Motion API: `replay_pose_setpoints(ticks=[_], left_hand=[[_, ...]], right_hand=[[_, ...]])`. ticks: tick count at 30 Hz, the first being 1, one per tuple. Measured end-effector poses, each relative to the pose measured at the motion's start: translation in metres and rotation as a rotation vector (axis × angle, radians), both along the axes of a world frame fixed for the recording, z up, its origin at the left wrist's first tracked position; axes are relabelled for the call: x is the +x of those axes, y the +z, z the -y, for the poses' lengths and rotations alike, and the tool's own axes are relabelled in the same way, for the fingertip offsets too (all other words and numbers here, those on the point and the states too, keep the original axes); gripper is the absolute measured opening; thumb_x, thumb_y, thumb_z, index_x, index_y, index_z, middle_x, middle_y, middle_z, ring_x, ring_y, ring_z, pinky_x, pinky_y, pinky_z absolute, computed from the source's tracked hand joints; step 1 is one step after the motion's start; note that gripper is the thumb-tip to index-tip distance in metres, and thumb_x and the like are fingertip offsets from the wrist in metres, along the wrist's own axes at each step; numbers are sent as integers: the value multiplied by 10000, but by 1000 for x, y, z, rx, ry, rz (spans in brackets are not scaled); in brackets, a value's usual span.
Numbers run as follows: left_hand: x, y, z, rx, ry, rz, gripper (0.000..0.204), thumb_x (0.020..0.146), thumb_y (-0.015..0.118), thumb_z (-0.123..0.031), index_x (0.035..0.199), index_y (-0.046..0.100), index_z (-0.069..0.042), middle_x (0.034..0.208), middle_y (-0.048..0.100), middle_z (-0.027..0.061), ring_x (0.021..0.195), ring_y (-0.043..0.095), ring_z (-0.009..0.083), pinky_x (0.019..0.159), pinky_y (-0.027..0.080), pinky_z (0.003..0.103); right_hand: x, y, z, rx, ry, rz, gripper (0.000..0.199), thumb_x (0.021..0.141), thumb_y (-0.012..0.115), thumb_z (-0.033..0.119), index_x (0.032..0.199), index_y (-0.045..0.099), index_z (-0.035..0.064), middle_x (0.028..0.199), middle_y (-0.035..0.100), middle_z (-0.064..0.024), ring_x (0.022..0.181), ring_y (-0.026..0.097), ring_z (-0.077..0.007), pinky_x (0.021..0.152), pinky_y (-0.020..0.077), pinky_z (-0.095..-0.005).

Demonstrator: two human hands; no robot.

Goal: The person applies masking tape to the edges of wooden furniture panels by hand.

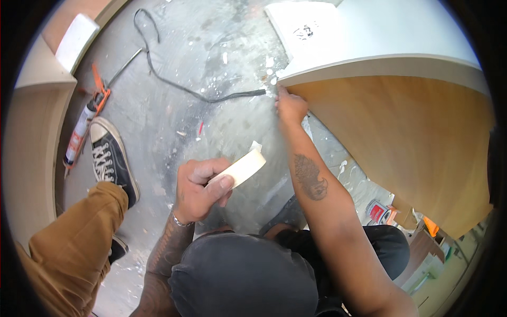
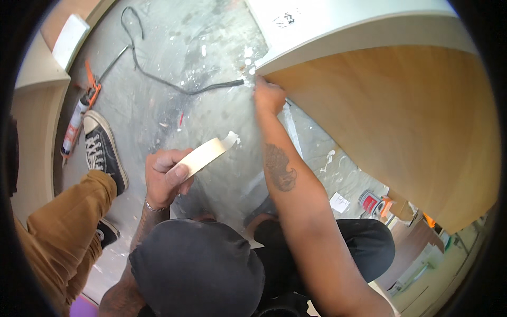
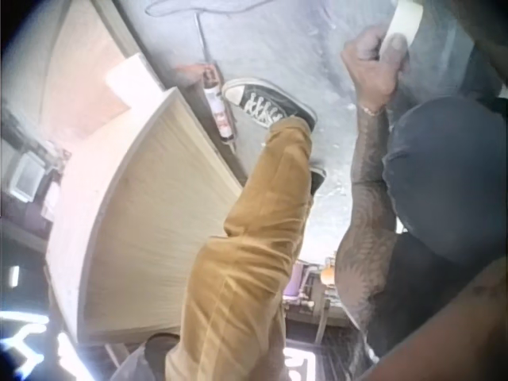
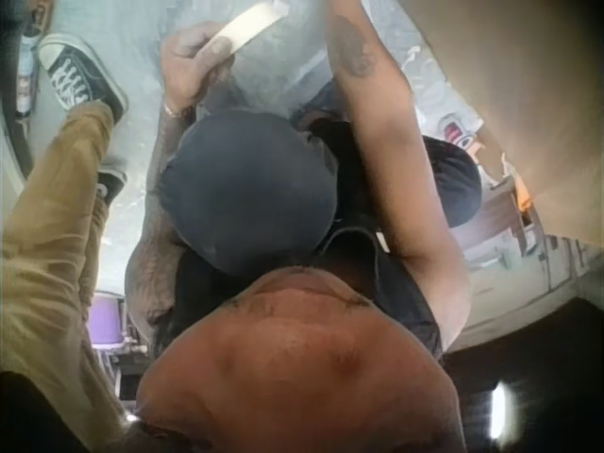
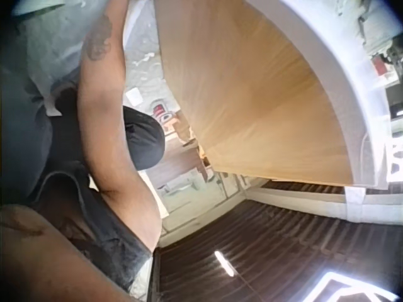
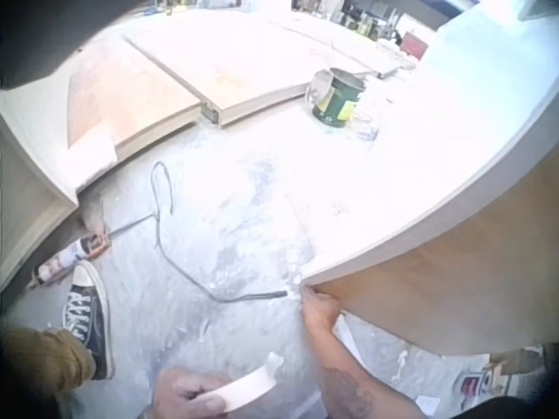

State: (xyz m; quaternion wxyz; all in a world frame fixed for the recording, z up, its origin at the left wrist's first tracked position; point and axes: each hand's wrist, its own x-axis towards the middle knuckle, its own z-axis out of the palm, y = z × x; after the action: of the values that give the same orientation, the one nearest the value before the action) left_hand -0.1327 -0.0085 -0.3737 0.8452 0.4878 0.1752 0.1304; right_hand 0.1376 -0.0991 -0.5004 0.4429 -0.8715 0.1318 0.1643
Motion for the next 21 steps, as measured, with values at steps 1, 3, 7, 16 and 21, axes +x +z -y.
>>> replay_pose_setpoints(ticks=[1, 3, 7, 16, 21], left_hand=[[1, 0, 1, 11, 10, 8, 378, 925, 691, -279, 992, 690, 93, 615, 598, 88, 433, 465, 99, 394, 352, 254], [-1, -1, 3, 8, 11, -18, 402, 927, 692, -301, 1001, 688, 94, 590, 582, 80, 423, 458, 101, 389, 359, 257], [-7, -4, 6, -69, 9, -83, 294, 947, 658, -217, 986, 700, 71, 634, 607, 56, 509, 534, 98, 463, 385, 247], [-2, 9, 6, -46, 35, 17, 342, 949, 663, -242, 1014, 693, 92, 645, 624, 87, 478, 509, 100, 431, 392, 254], [-6, 14, 9, -42, 61, -9, 370, 952, 669, -292, 977, 683, 77, 548, 553, 57, 406, 453, 95, 361, 337, 251]], right_hand=[[1, 1, -1, 18, -25, -24, 414, 853, 757, 354, 633, 675, 13, 563, 627, -58, 489, 582, -157, 540, 467, -305], [-9, 11, 3, 115, -35, -157, 349, 906, 702, 296, 733, 649, -2, 659, 638, -53, 520, 549, -131, 518, 444, -282], [-36, 38, -9, 756, -421, -479, 304, 1010, 479, 157, 1141, 567, -103, 1108, 654, -152, 911, 638, -195, 764, 544, -319], [3, 70, -16, 1564, -865, -654, 534, 1039, 261, 168, 1479, 244, -135, 1620, 189, -235, 1494, 229, -385, 1234, 229, -494], [7, 44, -16, 1620, -900, -549, 515, 1034, 275, 169, 1466, 282, -111, 1601, 237, -228, 1484, 256, -380, 1230, 232, -500]])
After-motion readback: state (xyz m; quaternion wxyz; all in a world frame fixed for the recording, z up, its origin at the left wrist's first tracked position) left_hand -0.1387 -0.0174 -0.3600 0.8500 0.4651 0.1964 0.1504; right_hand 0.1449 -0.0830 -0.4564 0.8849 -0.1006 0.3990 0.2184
